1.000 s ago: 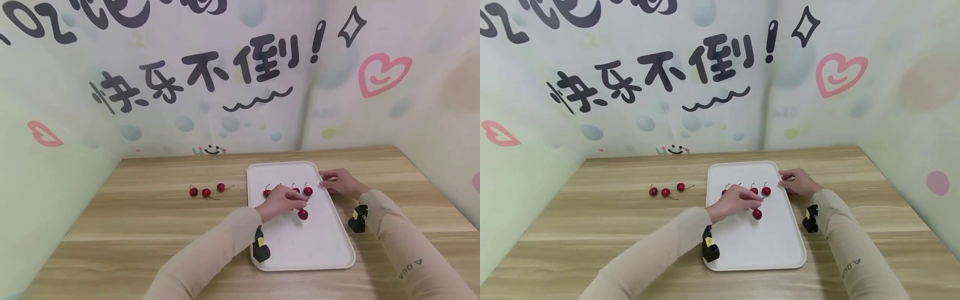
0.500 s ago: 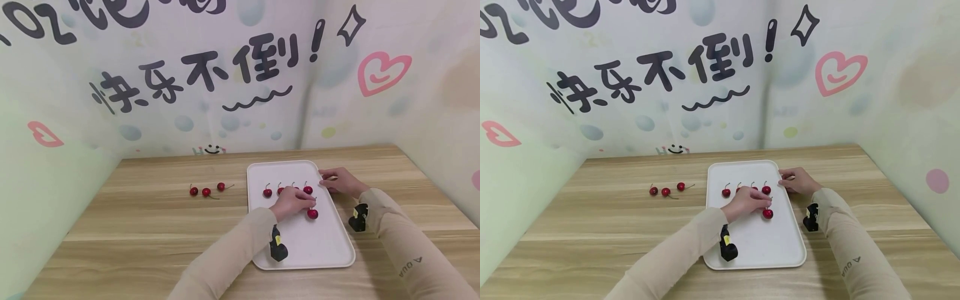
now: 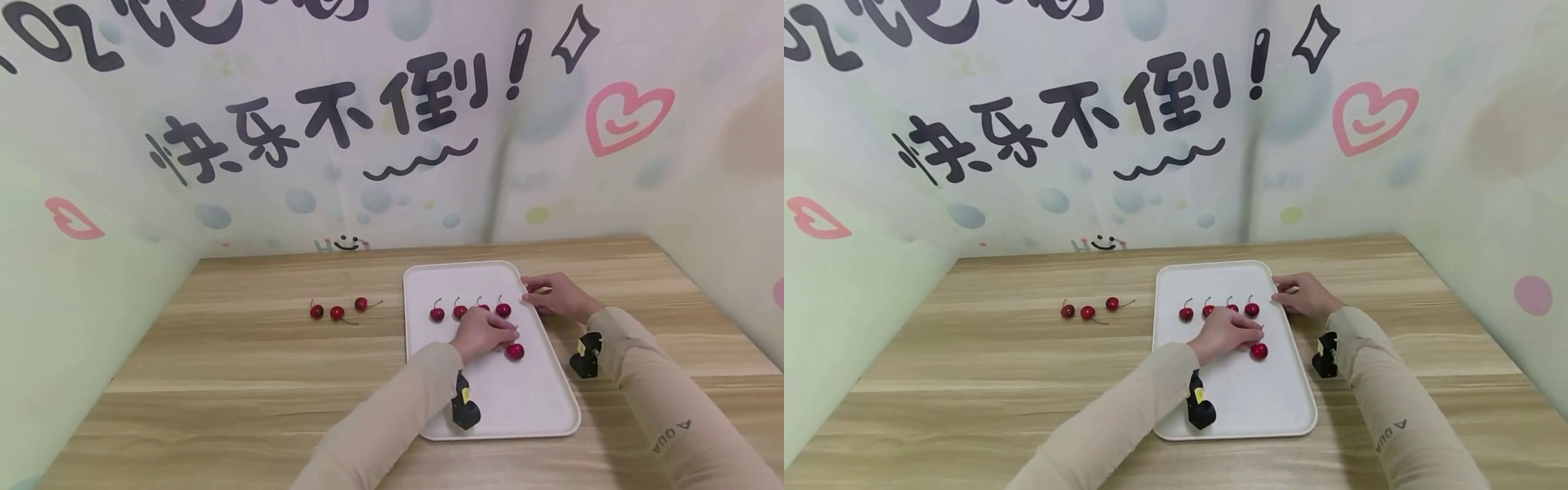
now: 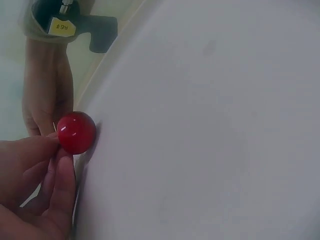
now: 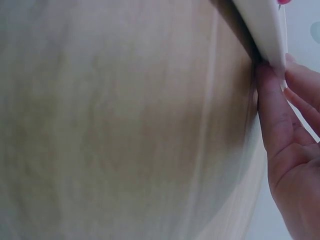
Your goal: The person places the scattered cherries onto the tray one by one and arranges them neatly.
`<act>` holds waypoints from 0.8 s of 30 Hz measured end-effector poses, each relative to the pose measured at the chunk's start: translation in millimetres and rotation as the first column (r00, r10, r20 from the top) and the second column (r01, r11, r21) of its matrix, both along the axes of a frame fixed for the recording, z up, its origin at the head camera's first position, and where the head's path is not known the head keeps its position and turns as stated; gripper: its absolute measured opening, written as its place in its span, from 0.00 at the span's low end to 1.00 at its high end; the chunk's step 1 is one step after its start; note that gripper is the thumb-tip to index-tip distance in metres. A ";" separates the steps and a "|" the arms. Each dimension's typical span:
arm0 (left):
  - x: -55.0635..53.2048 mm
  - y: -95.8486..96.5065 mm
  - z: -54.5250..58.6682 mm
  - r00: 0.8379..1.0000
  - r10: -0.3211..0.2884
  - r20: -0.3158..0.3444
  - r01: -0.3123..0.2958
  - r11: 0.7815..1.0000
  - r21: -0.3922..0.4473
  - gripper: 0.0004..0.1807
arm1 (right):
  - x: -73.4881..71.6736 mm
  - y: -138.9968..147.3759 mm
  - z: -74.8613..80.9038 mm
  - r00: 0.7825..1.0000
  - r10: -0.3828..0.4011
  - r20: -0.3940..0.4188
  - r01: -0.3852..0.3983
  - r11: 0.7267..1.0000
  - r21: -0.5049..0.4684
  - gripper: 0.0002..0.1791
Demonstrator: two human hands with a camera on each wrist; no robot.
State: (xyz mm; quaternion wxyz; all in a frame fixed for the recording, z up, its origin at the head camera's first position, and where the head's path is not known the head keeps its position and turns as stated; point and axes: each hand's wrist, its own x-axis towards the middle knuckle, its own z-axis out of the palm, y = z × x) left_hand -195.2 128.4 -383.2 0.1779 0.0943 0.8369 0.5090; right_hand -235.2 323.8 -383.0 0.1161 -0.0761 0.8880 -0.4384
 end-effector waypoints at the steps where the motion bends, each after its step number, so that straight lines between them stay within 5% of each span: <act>1: 0.0 0.6 0.1 1.000 0.002 -0.003 -0.002 1.000 0.004 0.05 | 0.2 0.0 0.6 1.000 -0.002 0.000 0.002 1.000 0.003 0.29; 24: 0.3 1.1 -2.5 0.999 0.038 -0.032 -0.038 0.999 0.028 0.03 | -1.2 0.6 -3.1 1.000 -0.003 0.008 0.003 0.999 -0.032 0.30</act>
